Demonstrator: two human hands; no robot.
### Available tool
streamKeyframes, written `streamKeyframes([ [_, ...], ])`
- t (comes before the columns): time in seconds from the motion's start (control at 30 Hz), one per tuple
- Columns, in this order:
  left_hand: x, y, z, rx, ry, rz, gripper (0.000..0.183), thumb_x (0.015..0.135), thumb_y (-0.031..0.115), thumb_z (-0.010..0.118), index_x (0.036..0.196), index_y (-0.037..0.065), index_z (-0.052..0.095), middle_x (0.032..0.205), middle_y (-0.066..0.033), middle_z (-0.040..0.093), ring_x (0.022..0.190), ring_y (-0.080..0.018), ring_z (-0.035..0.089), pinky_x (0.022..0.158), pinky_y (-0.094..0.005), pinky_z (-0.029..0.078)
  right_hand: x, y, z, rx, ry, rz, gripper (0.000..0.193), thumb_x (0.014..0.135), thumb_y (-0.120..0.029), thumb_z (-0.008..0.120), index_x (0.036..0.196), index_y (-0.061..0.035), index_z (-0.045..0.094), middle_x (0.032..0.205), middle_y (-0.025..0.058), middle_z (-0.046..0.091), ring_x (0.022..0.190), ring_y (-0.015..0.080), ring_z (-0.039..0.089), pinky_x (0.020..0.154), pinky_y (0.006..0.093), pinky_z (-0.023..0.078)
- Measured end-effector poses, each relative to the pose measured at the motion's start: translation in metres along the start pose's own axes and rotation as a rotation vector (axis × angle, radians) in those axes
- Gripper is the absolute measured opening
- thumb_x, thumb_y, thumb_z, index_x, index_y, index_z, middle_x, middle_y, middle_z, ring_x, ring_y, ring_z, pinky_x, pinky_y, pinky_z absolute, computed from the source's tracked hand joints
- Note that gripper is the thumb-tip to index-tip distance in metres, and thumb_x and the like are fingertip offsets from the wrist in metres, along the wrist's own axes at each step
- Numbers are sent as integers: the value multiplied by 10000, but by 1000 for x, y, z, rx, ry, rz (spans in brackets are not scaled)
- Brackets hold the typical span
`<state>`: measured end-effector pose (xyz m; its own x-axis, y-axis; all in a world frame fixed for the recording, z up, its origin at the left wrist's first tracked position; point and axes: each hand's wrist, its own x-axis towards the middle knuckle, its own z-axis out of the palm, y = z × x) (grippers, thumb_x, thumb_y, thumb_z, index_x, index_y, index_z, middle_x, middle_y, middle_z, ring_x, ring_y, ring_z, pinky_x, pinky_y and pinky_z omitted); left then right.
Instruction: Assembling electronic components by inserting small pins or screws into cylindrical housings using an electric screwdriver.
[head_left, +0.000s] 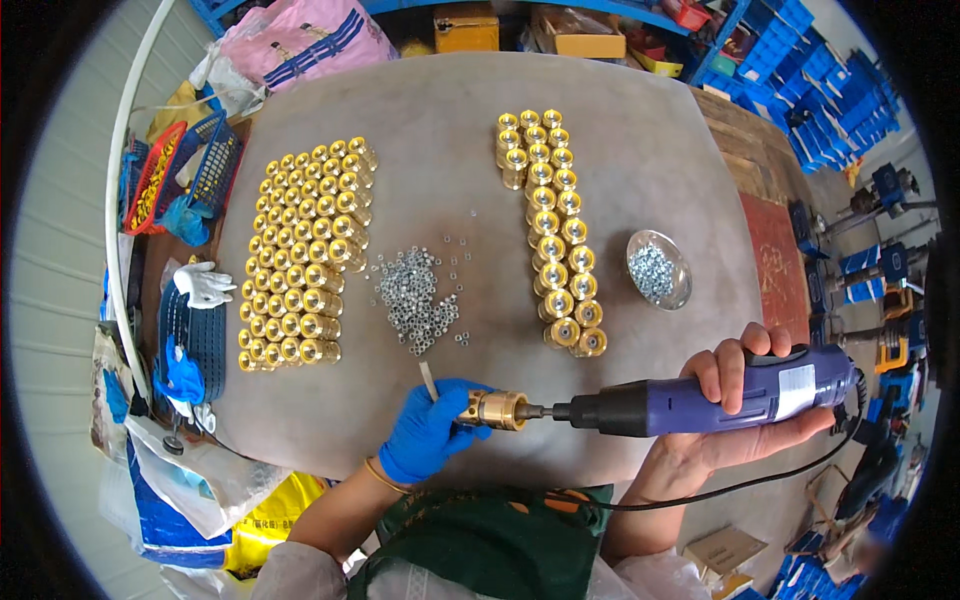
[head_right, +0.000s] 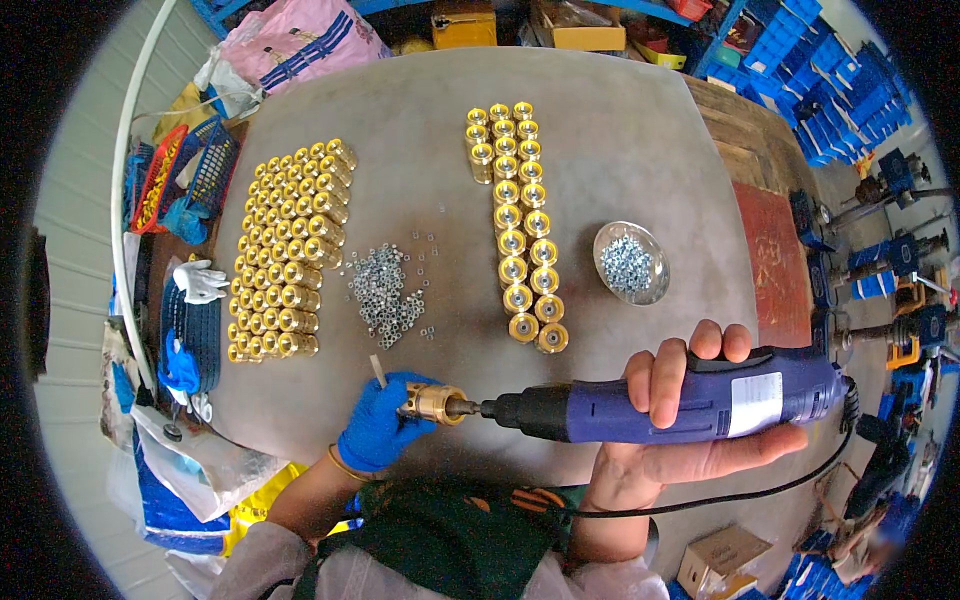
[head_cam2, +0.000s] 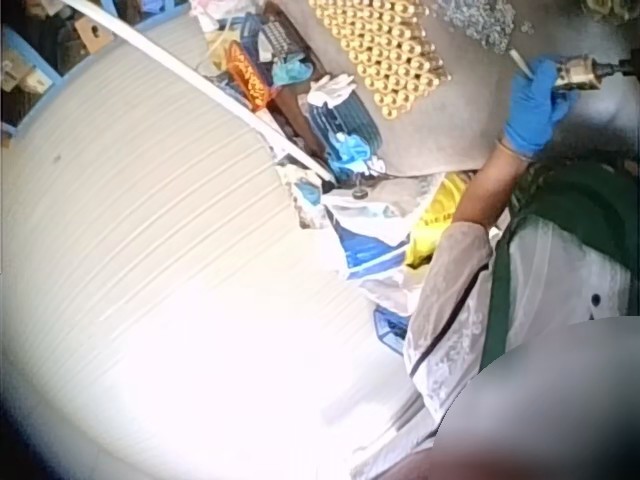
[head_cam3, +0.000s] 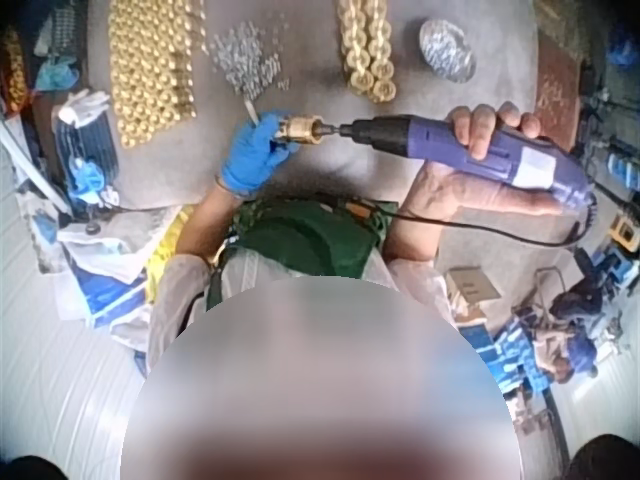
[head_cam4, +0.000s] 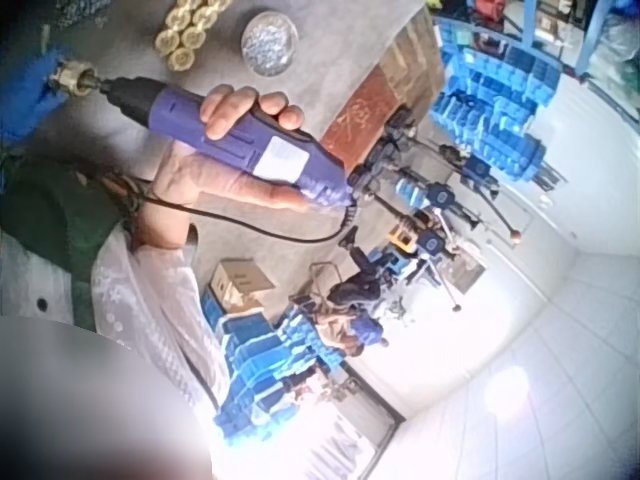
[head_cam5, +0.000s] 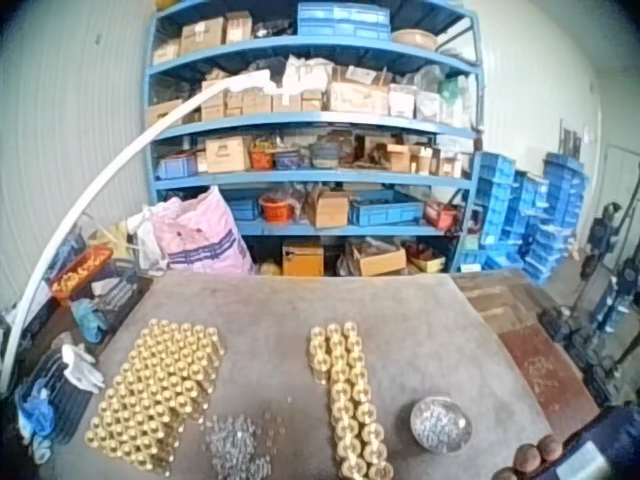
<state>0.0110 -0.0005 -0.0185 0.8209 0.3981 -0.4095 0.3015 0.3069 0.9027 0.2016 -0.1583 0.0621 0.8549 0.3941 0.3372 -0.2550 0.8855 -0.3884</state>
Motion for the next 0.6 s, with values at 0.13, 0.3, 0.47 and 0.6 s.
streamKeyframes([
  [0.13, -3, -3, 6, -27, 16, 30, 365, 885, 330, 429, 957, 2, 573, 708, -61, 584, 589, -105, 519, 511, -226, 421, 1, 3, 15, -47, -2, -16, 747, 678, -629, 589, 1118, -53, 411, 1059, 125, 523, 517, 150, 443, 478, 279, 350],
  [0.3, -12, -3, 5, 434, -11, 491, 188, 876, 145, 461, 997, 14, 522, 726, -65, 573, 631, -123, 532, 574, -252, 445, -8, 2, 32, -52, 49, -70, 750, 661, -622, 609, 1165, -106, 402, 1073, 107, 524, 542, 148, 436, 479, 275, 339],
  [0.47, -23, -4, 7, 340, -35, 473, 178, 838, 33, 484, 1014, 14, 505, 727, -74, 565, 636, -133, 534, 597, -256, 450, -16, -2, 50, -9, -66, -105, 619, 707, -446, 673, 1123, -76, 402, 989, 94, 482, 584, 125, 435, 518, 259, 371],
  [0.6, -34, -2, 8, 436, 24, 537, 178, 865, 97, 464, 1010, 5, 512, 729, -68, 562, 630, -122, 535, 589, -251, 449, -23, -5, 46, 21, -195, -88, 575, 726, -452, 655, 1060, -51, 413, 957, 103, 482, 547, 119, 447, 467, 238, 367],
])
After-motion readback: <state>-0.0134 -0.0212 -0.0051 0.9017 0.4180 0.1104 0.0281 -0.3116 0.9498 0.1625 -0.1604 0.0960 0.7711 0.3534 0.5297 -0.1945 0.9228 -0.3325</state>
